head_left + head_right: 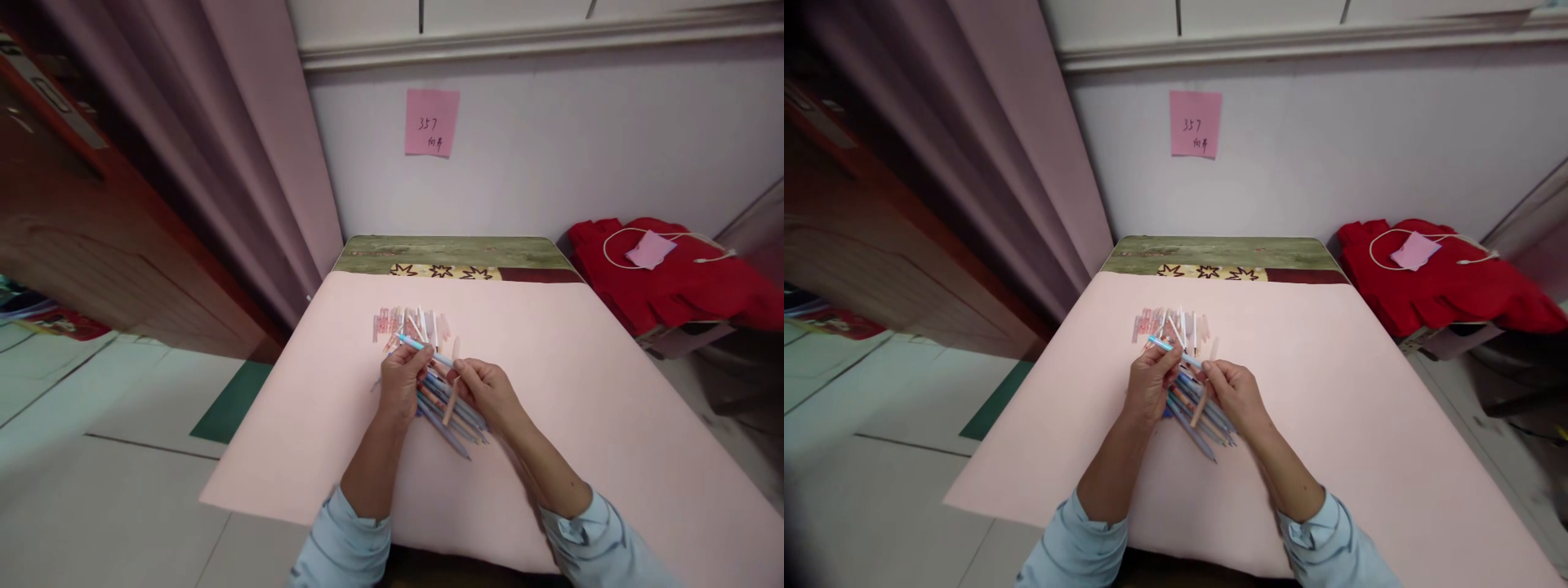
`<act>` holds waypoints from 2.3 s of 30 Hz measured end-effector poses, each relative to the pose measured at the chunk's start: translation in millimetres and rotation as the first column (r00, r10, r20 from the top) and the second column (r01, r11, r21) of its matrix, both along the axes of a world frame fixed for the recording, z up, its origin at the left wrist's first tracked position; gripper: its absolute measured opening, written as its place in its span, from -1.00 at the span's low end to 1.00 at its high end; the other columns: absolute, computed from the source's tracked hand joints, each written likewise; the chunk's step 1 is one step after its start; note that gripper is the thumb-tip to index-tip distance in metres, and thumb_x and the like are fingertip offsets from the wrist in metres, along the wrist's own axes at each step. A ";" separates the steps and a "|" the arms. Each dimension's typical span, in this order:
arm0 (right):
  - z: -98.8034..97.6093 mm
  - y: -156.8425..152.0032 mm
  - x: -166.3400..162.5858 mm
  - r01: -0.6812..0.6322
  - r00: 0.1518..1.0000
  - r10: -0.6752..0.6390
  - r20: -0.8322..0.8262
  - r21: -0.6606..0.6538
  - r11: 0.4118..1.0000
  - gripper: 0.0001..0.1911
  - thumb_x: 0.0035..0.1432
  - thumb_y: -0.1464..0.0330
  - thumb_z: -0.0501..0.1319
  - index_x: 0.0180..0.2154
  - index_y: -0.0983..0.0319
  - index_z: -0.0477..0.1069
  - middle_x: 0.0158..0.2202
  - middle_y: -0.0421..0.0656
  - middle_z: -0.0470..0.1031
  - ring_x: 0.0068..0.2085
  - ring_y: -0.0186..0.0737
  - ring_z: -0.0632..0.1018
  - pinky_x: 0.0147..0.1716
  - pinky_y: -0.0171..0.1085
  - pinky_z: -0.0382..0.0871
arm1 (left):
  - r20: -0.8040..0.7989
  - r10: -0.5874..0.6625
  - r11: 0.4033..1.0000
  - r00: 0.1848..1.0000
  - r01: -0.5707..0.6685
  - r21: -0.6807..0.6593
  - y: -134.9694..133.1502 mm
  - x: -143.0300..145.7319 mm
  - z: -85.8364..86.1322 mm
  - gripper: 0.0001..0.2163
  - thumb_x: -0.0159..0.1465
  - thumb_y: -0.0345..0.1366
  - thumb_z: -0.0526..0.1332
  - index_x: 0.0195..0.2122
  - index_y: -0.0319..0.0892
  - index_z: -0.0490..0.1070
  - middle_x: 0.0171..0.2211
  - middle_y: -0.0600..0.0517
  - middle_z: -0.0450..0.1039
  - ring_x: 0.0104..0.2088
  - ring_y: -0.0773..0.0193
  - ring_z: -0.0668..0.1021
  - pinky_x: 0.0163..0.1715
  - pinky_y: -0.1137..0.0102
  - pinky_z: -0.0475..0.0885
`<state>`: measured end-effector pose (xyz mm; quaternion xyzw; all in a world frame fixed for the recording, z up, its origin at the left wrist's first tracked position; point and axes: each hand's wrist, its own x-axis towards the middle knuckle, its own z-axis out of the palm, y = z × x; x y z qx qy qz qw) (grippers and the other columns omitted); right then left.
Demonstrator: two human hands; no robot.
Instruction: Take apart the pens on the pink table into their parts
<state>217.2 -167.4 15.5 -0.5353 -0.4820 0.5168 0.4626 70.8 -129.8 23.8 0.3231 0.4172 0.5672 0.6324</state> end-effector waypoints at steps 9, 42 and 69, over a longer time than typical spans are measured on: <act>4.9 -0.3 -4.2 0.093 0.980 -0.086 -0.177 0.031 0.995 -0.55 -0.12 0.08 0.45 -0.29 0.23 0.45 -0.54 -0.26 0.43 -0.54 -0.37 0.36 -0.55 -0.38 0.20 | 0.039 0.037 0.999 0.999 -0.036 -0.017 2.2 -0.8 -2.1 -0.74 -0.02 -0.23 0.45 -0.48 -0.28 0.43 -0.63 0.16 0.26 -0.64 0.55 0.21 -0.64 0.55 0.06; 10.2 -12.1 1.6 0.201 0.815 -0.454 0.360 0.559 0.804 -0.83 0.17 0.29 0.17 -0.22 0.20 0.43 -0.43 -0.17 0.41 -0.48 -0.29 0.38 -0.60 -0.35 0.23 | -0.943 0.274 0.950 0.191 0.097 0.296 1.9 -22.4 -3.4 -0.94 0.23 -0.30 0.21 -0.28 -0.06 0.45 -0.38 0.02 0.50 -0.27 0.17 0.50 -0.31 0.37 0.27; -3.3 1.8 35.8 -0.462 0.733 0.134 0.667 0.343 0.818 -0.55 -0.03 0.60 0.10 -0.20 0.08 0.57 -0.05 -0.16 0.53 -0.05 -0.18 0.52 -0.08 -0.19 0.41 | -0.860 0.364 0.928 0.358 -0.068 0.365 7.6 -26.5 -8.5 -0.88 0.24 -0.27 0.18 -0.38 -0.11 0.50 -0.31 0.00 0.52 -0.29 0.21 0.51 -0.30 0.38 0.32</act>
